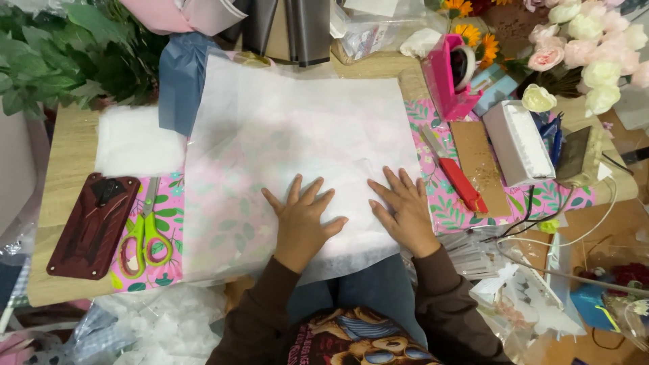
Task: The person uses a red utility knife to cut a large sheet of translucent white paper on a table. They smooth the paper with their hands and make several cuts along the edges.
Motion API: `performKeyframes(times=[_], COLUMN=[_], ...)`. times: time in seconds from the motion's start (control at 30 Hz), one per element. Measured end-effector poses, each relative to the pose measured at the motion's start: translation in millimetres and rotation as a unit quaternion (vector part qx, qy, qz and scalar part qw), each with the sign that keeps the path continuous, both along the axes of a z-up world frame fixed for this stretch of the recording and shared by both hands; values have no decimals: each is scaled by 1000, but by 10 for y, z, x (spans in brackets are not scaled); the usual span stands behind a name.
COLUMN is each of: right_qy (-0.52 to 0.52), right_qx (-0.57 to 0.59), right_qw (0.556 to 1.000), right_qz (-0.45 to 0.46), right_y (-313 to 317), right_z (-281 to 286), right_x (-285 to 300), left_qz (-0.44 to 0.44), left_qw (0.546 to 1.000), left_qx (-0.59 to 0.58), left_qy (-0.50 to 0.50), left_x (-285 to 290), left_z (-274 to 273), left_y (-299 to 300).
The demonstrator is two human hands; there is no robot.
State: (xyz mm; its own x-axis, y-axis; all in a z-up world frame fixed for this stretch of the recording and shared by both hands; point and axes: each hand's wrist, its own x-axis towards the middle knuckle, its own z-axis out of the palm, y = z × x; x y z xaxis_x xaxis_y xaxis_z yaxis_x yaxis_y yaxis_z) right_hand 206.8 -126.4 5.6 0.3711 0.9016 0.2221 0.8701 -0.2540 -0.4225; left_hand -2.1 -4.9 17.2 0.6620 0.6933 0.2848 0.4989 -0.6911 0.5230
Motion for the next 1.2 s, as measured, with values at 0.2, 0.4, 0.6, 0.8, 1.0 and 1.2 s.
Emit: performKeyframes(times=[0.2,0.4,0.6,0.8,1.0,1.2], right_qy=[-19,-1,-10,-24,-29,-47], right_qx=[-5,-26,-25,-11,-3,26], right_qw=[1000,1000,999,1000,999,998], right_qz=[8,11,17,16,21,24], right_y=[1,0,-2,-1,-9,-10], right_z=[6,47,71,53,104,-2], right_x=[12,17,2,9,1,29], left_qz=[26,-71,-212,-271,-249,-238], left_qw=[964,969,975,949,946,944], left_qx=[-180,-137,60,101,166,179], left_qy=[-192,-191,0,123,122,140], left_x=[-38,25,556,814,888,861], left_z=[24,607,183,-36,-67,-43], left_y=[132,37,36,388,465,448])
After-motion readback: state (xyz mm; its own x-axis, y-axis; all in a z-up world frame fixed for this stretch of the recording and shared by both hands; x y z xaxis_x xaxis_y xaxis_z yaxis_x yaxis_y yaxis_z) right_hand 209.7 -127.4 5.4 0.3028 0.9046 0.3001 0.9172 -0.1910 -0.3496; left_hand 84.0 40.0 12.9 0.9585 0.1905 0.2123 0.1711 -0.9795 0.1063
